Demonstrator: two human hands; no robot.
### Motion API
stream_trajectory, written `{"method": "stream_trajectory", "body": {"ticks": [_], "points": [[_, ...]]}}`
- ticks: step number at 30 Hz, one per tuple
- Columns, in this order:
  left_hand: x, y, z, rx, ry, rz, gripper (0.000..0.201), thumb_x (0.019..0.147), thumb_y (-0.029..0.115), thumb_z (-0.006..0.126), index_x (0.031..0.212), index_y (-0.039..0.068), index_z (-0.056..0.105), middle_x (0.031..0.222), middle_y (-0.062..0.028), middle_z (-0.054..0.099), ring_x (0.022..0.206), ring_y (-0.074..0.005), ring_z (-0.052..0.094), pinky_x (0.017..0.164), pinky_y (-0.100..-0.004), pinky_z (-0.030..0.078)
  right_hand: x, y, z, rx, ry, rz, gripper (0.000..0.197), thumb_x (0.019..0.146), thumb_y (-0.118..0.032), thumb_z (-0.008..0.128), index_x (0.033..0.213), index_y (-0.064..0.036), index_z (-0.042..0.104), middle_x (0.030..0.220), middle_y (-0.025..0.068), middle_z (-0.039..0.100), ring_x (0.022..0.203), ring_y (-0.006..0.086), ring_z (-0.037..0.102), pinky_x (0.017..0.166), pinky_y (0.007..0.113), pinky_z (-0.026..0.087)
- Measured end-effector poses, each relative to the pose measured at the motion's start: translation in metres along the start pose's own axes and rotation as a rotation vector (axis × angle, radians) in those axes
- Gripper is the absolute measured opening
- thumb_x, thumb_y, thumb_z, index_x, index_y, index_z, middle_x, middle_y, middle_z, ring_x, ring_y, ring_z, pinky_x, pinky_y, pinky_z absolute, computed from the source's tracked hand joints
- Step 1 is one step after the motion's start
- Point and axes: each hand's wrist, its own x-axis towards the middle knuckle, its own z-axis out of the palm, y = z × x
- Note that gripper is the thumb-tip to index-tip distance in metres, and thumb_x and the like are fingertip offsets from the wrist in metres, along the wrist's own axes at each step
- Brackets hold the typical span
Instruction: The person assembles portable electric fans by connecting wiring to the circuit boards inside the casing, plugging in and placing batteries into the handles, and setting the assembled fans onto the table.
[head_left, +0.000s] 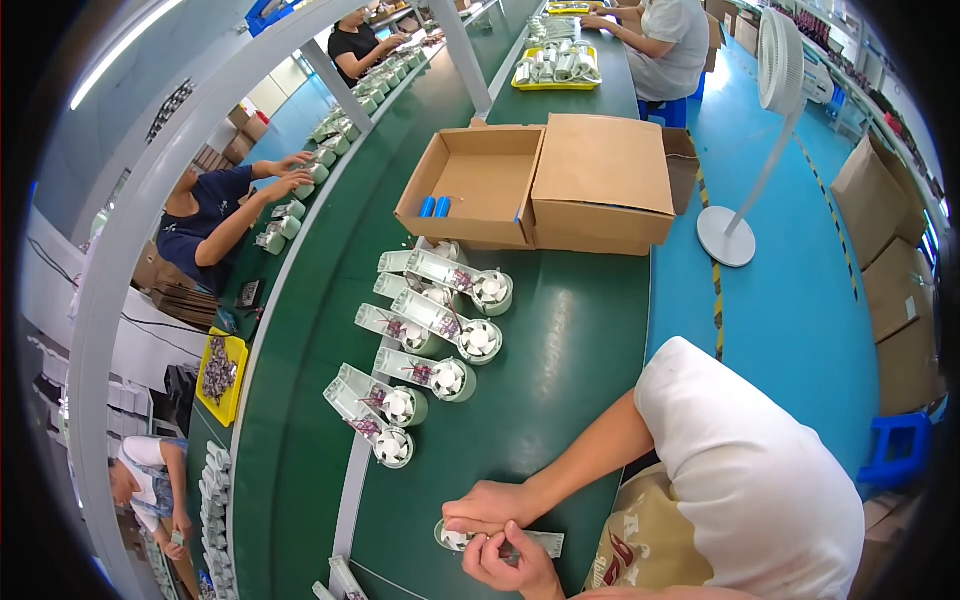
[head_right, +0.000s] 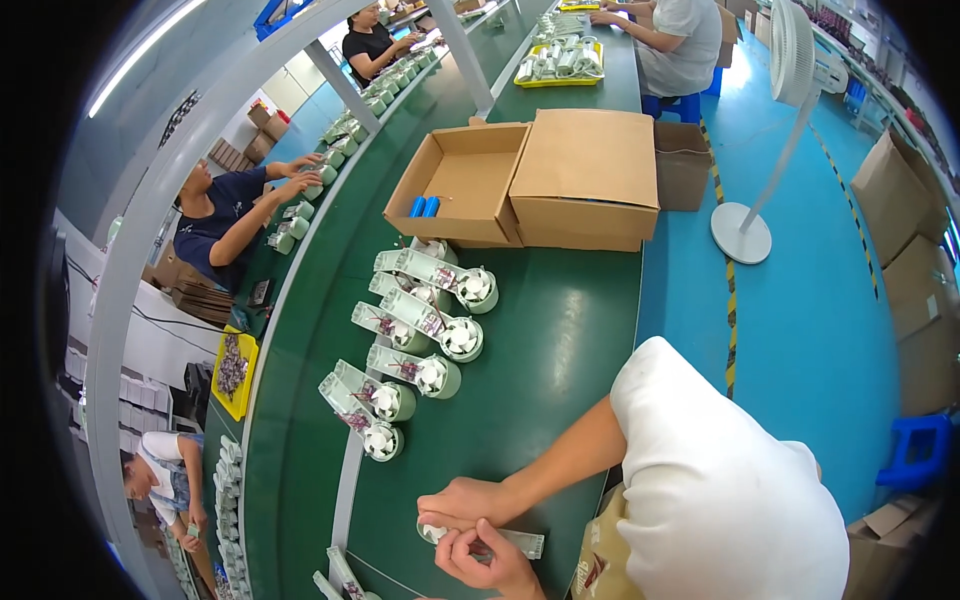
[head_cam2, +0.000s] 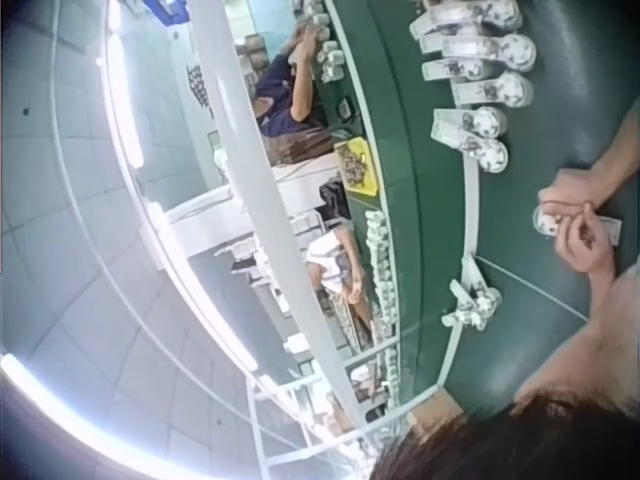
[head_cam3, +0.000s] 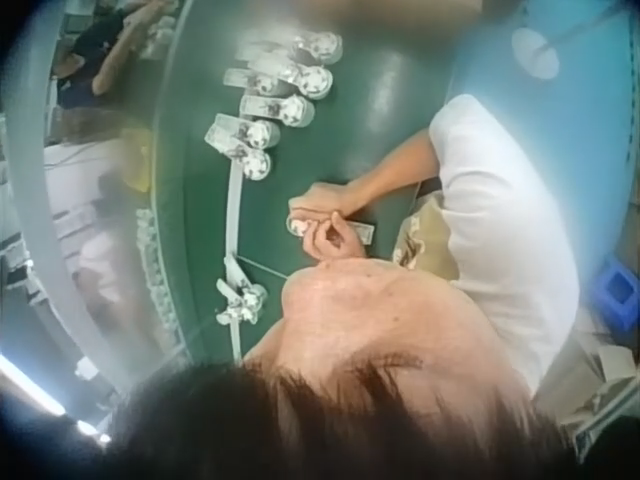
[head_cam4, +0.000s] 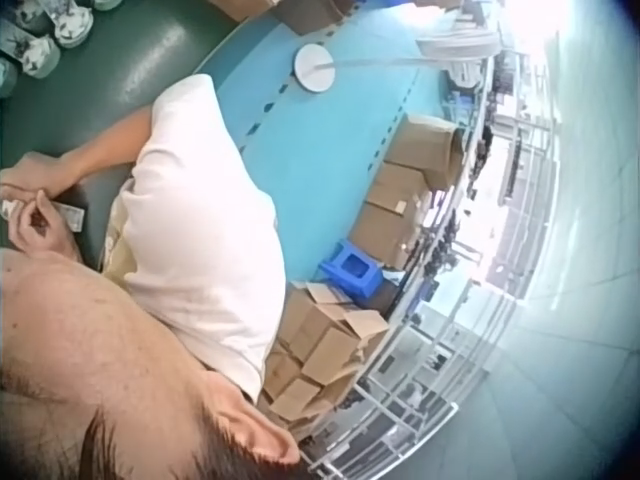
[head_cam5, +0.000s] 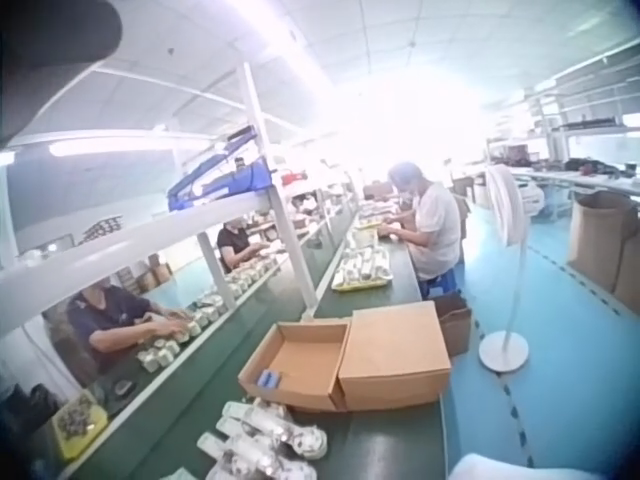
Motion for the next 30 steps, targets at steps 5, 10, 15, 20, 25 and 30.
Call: {"method": "stream_trajectory", "body": {"ticks": [5,10,15,20,25,30], "points": [[-0.001,-0.005,-0.003,-0.007,-0.029,-0.042,0.024,0.085,0.016,0.077,0.09,0.003,0.057,0.098,-0.0077,0.054,0.069,-0.0151,0.05,0.05,-0.0258,0.037,-0.002,0.005,0.006,-0.05,-0.012,-0.01,0.033,0.108,-0.035,0.038,0.094,-0.006,0.047,0.064,0.0127,0.052,0.054,0.0338,0.051,0.051,0.042,0.042],[0.004,-0.001,-0.004,-0.018,-0.035,-0.093,0.028,0.084,0.016,0.078,0.097,0.002,0.058,0.093,-0.0066,0.052,0.067,-0.0146,0.048,0.051,-0.0255,0.037,-0.004,0.003,0.004,0.052,-0.02,0.047,0.032,0.108,-0.035,0.037,0.096,-0.0064,0.047,0.07,0.0119,0.054,0.056,0.032,0.054,0.052,0.041,0.044],[0.006,0.0,-0.005,-0.041,-0.084,-0.121,0.031,0.084,0.019,0.078,0.1,0.001,0.059,0.095,-0.0079,0.055,0.07,-0.0158,0.051,0.054,-0.0272,0.039,0.0,-0.002,0.002,0.057,0.024,0.051,0.034,0.108,-0.035,0.037,0.095,-0.0053,0.047,0.069,0.0114,0.053,0.055,0.0308,0.052,0.052,0.04,0.044],[0.016,-0.003,-0.007,0.109,-0.006,0.102,0.028,0.086,0.02,0.077,0.097,0.002,0.059,0.099,-0.0089,0.057,0.073,-0.018,0.054,0.053,-0.0282,0.04,0.001,-0.002,0.006,0.097,-0.012,0.054,0.034,0.108,-0.035,0.037,0.096,-0.0049,0.048,0.069,0.0107,0.054,0.056,0.0286,0.052,0.053,0.038,0.044],[0.005,-0.008,-0.001,0.011,-0.046,-0.002,0.024,0.087,0.018,0.077,0.094,0.002,0.059,0.099,-0.0088,0.057,0.074,-0.0178,0.055,0.053,-0.0275,0.04,-0.002,0.0,0.003,0.061,0.044,0.092,0.034,0.108,-0.035,0.038,0.098,-0.0049,0.049,0.07,0.0109,0.055,0.059,0.0279,0.054,0.055,0.037,0.045],[-0.01,-0.008,-0.003,-0.138,-0.159,-0.241,0.029,0.088,0.018,0.076,0.102,0.0,0.059,0.099,-0.0098,0.056,0.075,-0.0165,0.054,0.052,-0.0249,0.04,0.001,0.002,0.003,0.023,0.045,0.083,0.033,0.108,-0.034,0.039,0.097,-0.005,0.049,0.07,0.0111,0.055,0.057,0.0286,0.054,0.054,0.038,0.045]]}}
